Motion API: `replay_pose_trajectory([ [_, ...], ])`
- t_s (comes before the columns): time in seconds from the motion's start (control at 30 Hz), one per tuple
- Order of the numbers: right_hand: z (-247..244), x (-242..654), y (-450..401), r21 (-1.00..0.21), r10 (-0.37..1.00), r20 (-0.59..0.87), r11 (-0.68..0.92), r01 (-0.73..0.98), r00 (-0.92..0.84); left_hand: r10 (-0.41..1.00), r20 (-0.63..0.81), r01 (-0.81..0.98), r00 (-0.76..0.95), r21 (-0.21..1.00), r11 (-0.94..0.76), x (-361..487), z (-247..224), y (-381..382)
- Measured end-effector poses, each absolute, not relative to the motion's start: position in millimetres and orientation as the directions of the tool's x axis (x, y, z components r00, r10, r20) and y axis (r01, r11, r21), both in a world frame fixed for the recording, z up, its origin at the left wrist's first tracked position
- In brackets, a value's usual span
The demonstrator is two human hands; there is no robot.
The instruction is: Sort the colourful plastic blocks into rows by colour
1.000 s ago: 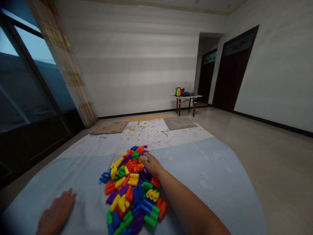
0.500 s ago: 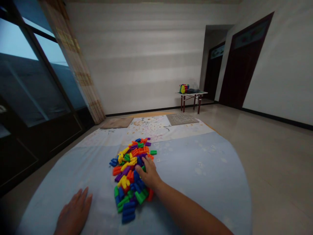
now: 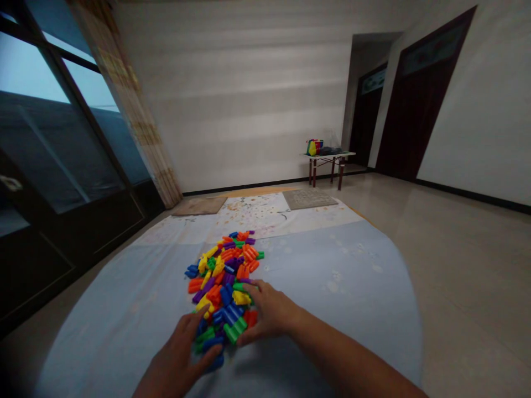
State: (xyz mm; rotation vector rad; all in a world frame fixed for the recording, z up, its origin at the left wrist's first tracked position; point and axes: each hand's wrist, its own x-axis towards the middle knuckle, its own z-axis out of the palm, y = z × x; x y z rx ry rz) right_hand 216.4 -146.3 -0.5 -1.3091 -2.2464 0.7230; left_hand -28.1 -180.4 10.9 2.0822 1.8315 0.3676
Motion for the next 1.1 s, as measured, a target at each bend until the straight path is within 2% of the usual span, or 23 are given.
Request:
replay_pose_trajectory([
  [0.1, -14, 198, -150, -0.582, 0.868, 0.077, 0.439, 0.685, -0.491, 0.985, -0.082, 0.938, 0.155, 0.326, -0.12, -12, 6, -181],
  [0.2, -25, 183, -146, -0.585, 0.86, 0.156, 0.477, 0.656, -0.487, 0.984, -0.039, 0.926, 0.175, 0.347, -0.151, -11, -6, -173],
  [0.33, -30, 175, -136, -0.663, 0.844, 0.27, 0.512, 0.546, -0.464, 0.982, 0.068, 0.859, 0.176, 0.476, -0.187, -13, -24, -160],
  [0.47, -20, 167, -115, -0.751, 0.875, 0.278, 0.455, 0.478, -0.395, 0.984, 0.151, 0.797, 0.092, 0.581, -0.163, -9, -25, -140],
  [0.63, 5, 149, -67, -0.793, 0.932, 0.259, 0.355, 0.495, -0.254, 0.993, 0.116, 0.659, -0.03, 0.749, -0.068, -4, 8, -90],
  [0.73, 20, 143, -42, -0.802, 0.947, 0.26, 0.322, 0.503, -0.191, 0.992, 0.112, 0.587, -0.063, 0.808, -0.054, -6, 26, -56],
  [0.87, 26, 153, -31, -0.778, 0.918, 0.353, 0.396, 0.488, -0.182, 0.974, 0.189, 0.562, -0.123, 0.822, -0.089, -15, 33, -34],
  [0.97, 21, 177, -38, -0.739, 0.895, 0.415, 0.436, 0.514, -0.163, 0.943, 0.277, 0.579, -0.185, 0.806, -0.123, -26, 26, -46],
  [1.1, 2, 208, -53, -0.727, 0.922, 0.359, 0.374, 0.575, -0.146, 0.932, 0.315, 0.666, -0.182, 0.736, -0.119, -45, 11, -84],
])
